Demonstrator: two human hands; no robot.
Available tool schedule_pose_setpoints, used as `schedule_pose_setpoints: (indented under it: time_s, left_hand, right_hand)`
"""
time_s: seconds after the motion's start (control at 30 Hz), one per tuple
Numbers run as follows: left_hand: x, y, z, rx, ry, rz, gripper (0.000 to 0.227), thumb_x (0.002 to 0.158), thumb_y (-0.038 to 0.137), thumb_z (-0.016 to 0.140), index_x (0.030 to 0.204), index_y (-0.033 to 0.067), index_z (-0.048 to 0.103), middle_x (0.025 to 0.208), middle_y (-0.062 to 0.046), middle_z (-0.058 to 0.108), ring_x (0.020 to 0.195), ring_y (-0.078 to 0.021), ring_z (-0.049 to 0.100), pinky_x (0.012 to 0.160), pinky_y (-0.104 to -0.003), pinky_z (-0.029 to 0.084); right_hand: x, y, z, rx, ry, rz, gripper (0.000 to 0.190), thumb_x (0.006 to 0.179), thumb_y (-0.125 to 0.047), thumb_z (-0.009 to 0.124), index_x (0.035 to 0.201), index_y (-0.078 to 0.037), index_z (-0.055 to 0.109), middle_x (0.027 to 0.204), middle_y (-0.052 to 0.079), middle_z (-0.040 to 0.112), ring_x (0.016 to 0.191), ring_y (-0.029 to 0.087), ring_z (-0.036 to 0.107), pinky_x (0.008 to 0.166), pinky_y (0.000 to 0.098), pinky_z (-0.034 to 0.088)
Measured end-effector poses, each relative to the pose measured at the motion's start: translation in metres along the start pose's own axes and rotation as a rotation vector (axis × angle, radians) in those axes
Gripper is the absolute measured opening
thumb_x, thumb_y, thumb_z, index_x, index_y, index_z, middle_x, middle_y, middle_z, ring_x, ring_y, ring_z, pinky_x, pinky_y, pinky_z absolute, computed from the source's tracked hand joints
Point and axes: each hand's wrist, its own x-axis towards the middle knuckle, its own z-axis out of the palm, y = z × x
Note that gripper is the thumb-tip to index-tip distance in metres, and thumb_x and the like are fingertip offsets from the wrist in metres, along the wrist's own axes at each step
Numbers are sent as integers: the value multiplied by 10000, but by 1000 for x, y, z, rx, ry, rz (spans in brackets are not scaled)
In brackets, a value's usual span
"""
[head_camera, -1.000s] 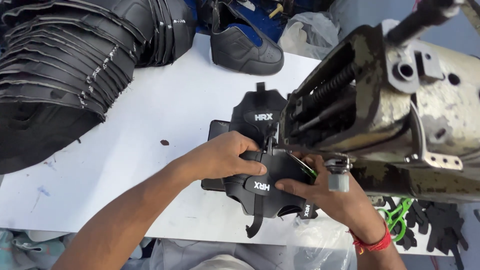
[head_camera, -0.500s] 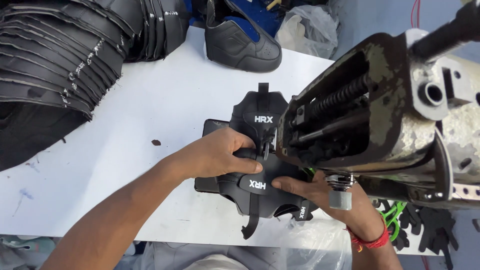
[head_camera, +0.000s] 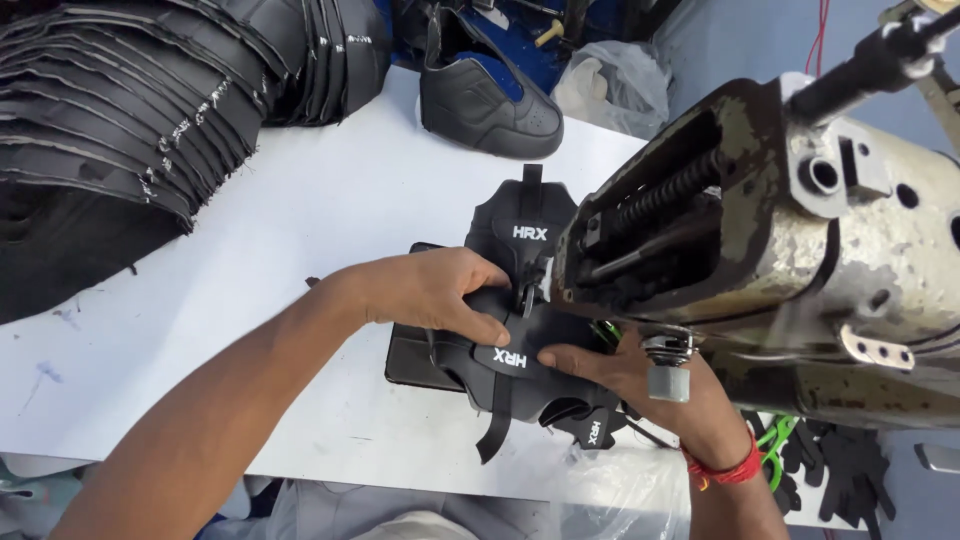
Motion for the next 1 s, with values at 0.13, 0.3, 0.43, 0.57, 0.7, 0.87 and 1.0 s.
schedule_pose_setpoints:
  time_s: [0.13, 0.3, 0.43, 0.57, 0.7, 0.87, 1.0]
  left_hand:
    - [4, 0, -1, 41, 11, -48, 620, 715, 362, 784, 1213, 5, 696, 1070, -82, 789, 970, -138, 719, 894, -289, 524]
    - [7, 5, -2, 104, 65, -72, 660, 700, 350, 820, 1246, 16, 659, 1066, -74, 751, 984, -152, 706, 889, -290, 507]
    - [10, 14, -8, 101, 49, -113, 542, 680, 335, 804, 1129, 42, 733, 952, -68, 779, 871, -163, 724, 808, -296, 532]
    - [15, 19, -14, 90, 25, -125, 407, 683, 304, 802, 1015, 71, 768, 868, -46, 774, 785, -152, 708, 745, -301, 529]
    - [21, 19, -20, 108, 15, -116, 367, 688, 270, 801, 1002, 83, 763, 847, -33, 771, 758, -155, 705, 721, -306, 530]
    - [-8, 5, -7, 412, 533, 140, 417, 836, 273, 769, 1174, 71, 630, 899, -90, 731, 826, -204, 696, 743, -360, 543]
    - [-55, 23, 38, 263, 713, -166, 455, 1006, 312, 596, 1430, 173, 505, 709, -79, 758, 650, -177, 742, 648, -363, 586]
  right_hand:
    - [0, 23, 3, 124, -17, 141, 433, 792, -211, 870, 1203, -118, 772, 985, 64, 753, 817, 167, 635, 662, 334, 529]
    - [-1, 52, 1, 51, -13, -143, 250, 855, -218, 798, 1091, -140, 831, 961, -1, 817, 794, 81, 661, 669, 311, 517]
    - [-2, 73, -1, -259, -94, -83, 268, 895, -254, 756, 1149, -263, 844, 950, -58, 846, 737, 88, 643, 653, 308, 502]
    - [4, 45, 1, 114, -31, 5, 239, 863, -244, 782, 1085, -165, 824, 1007, 5, 831, 861, 100, 727, 742, 296, 576]
    - [6, 15, 4, 152, 70, 32, 335, 794, -296, 826, 1056, -87, 810, 1010, 33, 817, 871, 137, 736, 753, 306, 569]
    - [10, 16, 9, -78, 76, 268, 428, 726, -407, 861, 1007, -89, 803, 936, 42, 819, 790, 160, 735, 745, 312, 556]
    - [4, 50, 13, -123, 96, 26, 410, 792, -427, 785, 1021, -89, 819, 988, 63, 796, 832, 169, 712, 765, 320, 541]
